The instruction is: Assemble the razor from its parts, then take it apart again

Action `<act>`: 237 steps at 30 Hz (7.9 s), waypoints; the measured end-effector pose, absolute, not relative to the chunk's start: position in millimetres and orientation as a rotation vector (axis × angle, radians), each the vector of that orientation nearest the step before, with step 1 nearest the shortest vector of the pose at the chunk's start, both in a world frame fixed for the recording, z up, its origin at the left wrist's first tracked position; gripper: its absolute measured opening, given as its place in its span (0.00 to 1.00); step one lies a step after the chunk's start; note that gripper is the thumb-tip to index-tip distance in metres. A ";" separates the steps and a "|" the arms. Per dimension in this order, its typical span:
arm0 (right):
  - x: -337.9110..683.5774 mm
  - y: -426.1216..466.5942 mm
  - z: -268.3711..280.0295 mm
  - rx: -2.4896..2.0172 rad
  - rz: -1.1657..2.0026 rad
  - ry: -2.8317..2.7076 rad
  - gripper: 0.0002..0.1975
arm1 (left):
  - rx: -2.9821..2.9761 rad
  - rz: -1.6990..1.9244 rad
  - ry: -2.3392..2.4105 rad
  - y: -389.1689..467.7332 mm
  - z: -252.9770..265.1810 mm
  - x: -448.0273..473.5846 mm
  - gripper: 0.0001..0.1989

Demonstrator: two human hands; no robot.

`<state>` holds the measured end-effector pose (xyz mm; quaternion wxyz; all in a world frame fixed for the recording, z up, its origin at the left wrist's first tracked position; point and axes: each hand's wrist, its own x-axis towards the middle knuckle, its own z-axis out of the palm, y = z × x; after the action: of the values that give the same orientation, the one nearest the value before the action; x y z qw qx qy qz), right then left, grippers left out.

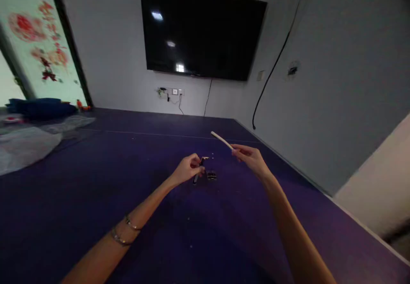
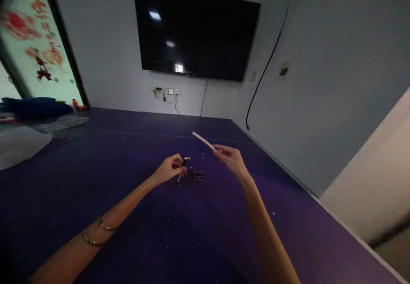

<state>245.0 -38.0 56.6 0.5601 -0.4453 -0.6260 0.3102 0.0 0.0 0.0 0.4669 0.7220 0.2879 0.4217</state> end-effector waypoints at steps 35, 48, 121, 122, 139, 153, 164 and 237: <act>157.4 -98.7 -3.2 -0.860 1.608 -0.770 0.24 | 1.718 1.289 0.935 25.8 -35.4 11.6 0.08; 151.7 -105.4 -5.8 -0.848 1.631 -0.707 0.23 | 1.720 1.264 0.941 21.3 -37.6 12.3 0.07; 108.7 -127.9 -17.5 -0.744 1.471 -0.588 0.26 | 1.591 1.435 0.829 0.6 -41.9 25.6 0.08; 106.8 -131.7 -19.6 -0.751 1.479 -0.580 0.26 | 1.577 1.446 0.840 0.8 -41.5 25.7 0.07; 197.3 -42.6 28.1 -0.942 0.707 -1.006 0.25 | 1.500 1.390 0.890 3.9 -38.1 21.5 0.16; 200.8 -23.6 -18.0 -1.576 0.162 -1.508 0.29 | 1.234 1.184 0.783 -15.0 -33.6 32.0 0.21; 202.8 -22.5 -30.1 -1.610 0.078 -1.457 0.29 | 1.182 1.119 0.666 -19.4 -34.5 33.4 0.21; 116.4 -95.2 18.1 -0.662 1.578 -0.838 0.12 | 1.373 1.354 0.890 -13.0 -33.8 28.6 0.21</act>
<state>116.4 -95.2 18.1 0.5794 -0.2831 -0.3586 0.6750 28.6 -13.0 -33.8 0.4872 0.5646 0.3658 0.5569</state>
